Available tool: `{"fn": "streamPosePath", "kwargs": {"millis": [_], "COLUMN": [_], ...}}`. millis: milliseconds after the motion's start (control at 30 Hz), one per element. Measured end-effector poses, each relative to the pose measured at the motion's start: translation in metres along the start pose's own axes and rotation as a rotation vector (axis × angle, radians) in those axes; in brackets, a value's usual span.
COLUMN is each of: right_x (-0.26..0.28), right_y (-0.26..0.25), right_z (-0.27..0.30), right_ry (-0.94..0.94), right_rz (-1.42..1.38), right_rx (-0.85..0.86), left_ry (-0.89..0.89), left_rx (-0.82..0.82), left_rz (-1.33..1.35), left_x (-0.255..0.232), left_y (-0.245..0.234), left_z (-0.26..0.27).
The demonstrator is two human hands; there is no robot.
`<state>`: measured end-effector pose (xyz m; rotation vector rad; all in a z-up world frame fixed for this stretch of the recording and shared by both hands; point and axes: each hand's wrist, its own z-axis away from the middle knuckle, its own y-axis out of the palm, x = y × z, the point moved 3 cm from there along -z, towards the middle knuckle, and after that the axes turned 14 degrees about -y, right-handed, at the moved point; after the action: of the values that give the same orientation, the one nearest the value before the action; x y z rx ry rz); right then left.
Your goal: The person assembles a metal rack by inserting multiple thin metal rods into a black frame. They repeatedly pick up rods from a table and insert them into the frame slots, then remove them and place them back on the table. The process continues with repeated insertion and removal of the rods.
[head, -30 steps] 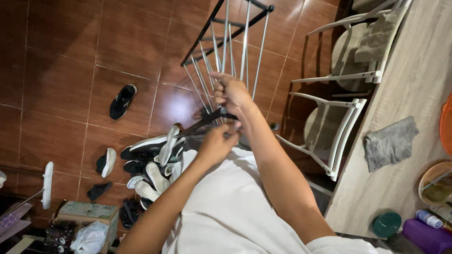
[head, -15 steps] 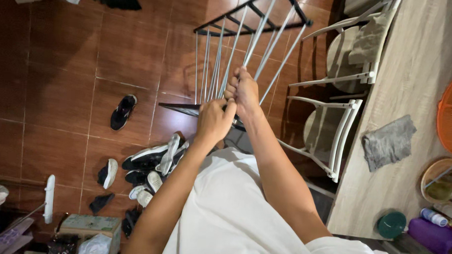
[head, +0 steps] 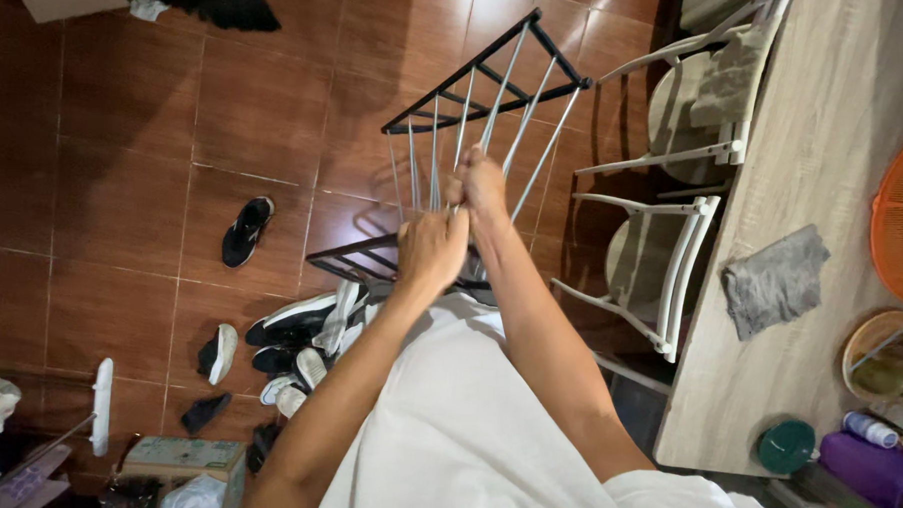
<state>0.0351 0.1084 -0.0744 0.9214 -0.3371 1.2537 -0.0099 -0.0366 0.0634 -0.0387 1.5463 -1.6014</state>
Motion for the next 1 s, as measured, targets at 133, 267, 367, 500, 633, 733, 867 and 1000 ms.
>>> {"fn": "streamPosePath", "kwargs": {"millis": [133, 267, 367, 500, 633, 733, 867, 1000], "right_x": [0.076, 0.074, 0.071, 0.121, 0.134, 0.132, 0.129, 0.128], "right_y": [-0.039, -0.047, -0.02, -0.028, -0.036, -0.048, -0.059, -0.073], "right_z": [-0.092, -0.097, -0.077, -0.058, -0.039, -0.016, 0.007, 0.013], "right_ry": [-0.145, -0.147, -0.241, -0.128, -0.074, -0.077, -0.129, -0.149], "right_rz": [-0.447, -0.308, -0.171, -0.139, 0.101, 0.39, 0.575, 0.592], "right_rx": [0.064, 0.204, 0.121, 0.267, 0.238, 0.192, 0.17, 0.108], "left_ry": [0.118, -0.149, -0.057, 0.089, -0.01, 0.0, -0.082, -0.123], "left_rx": [-0.087, 0.058, 0.018, 0.012, 0.04, -0.015, -0.058, -0.053], "left_rz": [0.365, 0.47, 0.392, 0.361, 0.392, 0.398, 0.585, 0.741], "left_x": [0.004, -0.001, 0.005, 0.007, 0.032, 0.053, 0.07, 0.081], "left_y": [-0.024, -0.038, -0.08, -0.106, -0.12, -0.136, -0.148, -0.16], "left_z": [0.047, 0.022, 0.023, 0.02, 0.01, 0.002, -0.003, -0.016]}}
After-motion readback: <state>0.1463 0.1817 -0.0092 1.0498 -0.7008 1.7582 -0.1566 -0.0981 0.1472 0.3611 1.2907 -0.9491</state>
